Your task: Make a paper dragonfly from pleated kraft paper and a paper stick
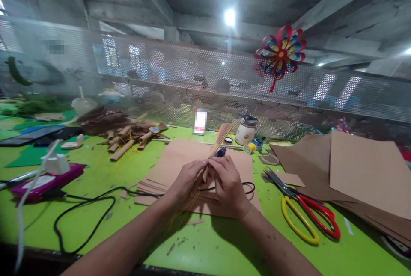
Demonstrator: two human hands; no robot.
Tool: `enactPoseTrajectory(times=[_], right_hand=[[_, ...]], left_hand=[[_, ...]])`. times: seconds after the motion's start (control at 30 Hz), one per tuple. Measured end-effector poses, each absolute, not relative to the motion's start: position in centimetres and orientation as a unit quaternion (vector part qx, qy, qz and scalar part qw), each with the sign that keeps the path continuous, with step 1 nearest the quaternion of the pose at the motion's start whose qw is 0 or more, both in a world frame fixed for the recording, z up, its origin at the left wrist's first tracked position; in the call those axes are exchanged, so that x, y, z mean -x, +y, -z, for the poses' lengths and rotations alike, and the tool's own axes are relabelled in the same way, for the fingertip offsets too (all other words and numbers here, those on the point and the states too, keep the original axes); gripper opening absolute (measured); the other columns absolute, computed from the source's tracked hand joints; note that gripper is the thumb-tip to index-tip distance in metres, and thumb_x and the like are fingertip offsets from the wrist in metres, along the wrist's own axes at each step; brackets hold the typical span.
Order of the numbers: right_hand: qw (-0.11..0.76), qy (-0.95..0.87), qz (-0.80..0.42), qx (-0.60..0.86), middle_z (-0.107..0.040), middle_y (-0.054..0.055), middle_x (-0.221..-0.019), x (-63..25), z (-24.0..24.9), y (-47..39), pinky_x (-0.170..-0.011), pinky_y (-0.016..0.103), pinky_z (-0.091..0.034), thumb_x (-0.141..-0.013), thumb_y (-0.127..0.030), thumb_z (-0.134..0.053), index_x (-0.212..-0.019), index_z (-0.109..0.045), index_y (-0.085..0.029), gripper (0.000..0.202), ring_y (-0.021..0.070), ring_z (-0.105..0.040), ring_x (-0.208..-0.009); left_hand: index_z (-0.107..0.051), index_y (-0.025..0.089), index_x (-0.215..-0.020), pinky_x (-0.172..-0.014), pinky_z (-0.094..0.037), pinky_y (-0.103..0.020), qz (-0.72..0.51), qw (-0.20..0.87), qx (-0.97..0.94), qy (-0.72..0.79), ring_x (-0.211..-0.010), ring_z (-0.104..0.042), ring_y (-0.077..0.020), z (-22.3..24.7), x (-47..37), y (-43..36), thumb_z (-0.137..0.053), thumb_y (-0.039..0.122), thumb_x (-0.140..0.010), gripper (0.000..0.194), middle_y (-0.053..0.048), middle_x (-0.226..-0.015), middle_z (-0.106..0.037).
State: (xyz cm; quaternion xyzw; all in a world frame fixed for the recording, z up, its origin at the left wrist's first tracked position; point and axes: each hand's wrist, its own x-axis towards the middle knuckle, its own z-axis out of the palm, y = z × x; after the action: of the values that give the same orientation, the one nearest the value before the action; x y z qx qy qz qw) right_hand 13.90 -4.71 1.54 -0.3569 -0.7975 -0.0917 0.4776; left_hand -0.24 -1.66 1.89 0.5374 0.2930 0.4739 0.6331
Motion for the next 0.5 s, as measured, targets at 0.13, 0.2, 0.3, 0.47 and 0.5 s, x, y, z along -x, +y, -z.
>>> enactPoseTrajectory(times=[0.13,0.2,0.3,0.47,0.5], right_hand=[[0.502,-0.782,0.066,0.364,-0.06,0.01,-0.098,-13.8,-1.8,-4.7,-0.081,0.041,-0.046,-0.085,-0.008,-0.045,-0.112,-0.058,-0.02,0.032,0.0221,-0.052,-0.092],[0.527,-0.76,0.056,0.376,-0.061,0.009,-0.093,-13.5,-2.0,-4.8,-0.078,0.038,-0.047,-0.085,-0.01,-0.048,-0.106,-0.06,-0.02,0.026,0.0207,-0.053,-0.088],[0.556,-0.723,0.037,0.408,-0.06,0.006,-0.083,-13.1,-2.4,-4.9,-0.07,0.032,-0.047,-0.084,-0.014,-0.053,-0.097,-0.063,-0.019,0.017,0.0177,-0.054,-0.077],[0.574,-0.688,-0.002,0.444,-0.059,0.003,-0.077,-12.8,-2.5,-5.0,-0.065,0.029,-0.046,-0.082,-0.018,-0.057,-0.089,-0.064,-0.019,0.009,0.015,-0.055,-0.07],[0.579,-0.681,-0.014,0.448,-0.059,0.003,-0.078,-12.7,-2.3,-4.9,-0.066,0.028,-0.047,-0.082,-0.019,-0.058,-0.088,-0.064,-0.019,0.008,0.0149,-0.056,-0.071]], left_hand=[[-0.053,0.014,-0.064,-0.042,-0.032,-0.021,-0.472,0.597,-0.556,0.336,-0.043,-0.043,-0.0096,-1.6,0.0,-1.5,-0.054,0.048,-0.076,0.036,0.002,-0.049,-0.049],[-0.053,0.015,-0.066,-0.041,-0.033,-0.021,-0.476,0.574,-0.562,0.358,-0.042,-0.043,-0.0093,-1.5,0.0,-1.4,-0.055,0.047,-0.075,0.034,0.003,-0.048,-0.048],[-0.055,0.015,-0.071,-0.041,-0.035,-0.02,-0.477,0.552,-0.571,0.376,-0.041,-0.045,-0.0092,-1.4,0.1,-1.2,-0.057,0.044,-0.075,0.03,0.004,-0.049,-0.049],[-0.056,0.014,-0.076,-0.043,-0.038,-0.02,-0.481,0.525,-0.594,0.375,-0.045,-0.049,-0.0095,-1.3,0.1,-1.2,-0.056,0.042,-0.076,0.028,0.003,-0.054,-0.053],[-0.056,0.014,-0.076,-0.043,-0.038,-0.02,-0.483,0.521,-0.598,0.371,-0.045,-0.049,-0.0095,-1.3,0.1,-1.3,-0.057,0.042,-0.076,0.028,0.003,-0.055,-0.053]])
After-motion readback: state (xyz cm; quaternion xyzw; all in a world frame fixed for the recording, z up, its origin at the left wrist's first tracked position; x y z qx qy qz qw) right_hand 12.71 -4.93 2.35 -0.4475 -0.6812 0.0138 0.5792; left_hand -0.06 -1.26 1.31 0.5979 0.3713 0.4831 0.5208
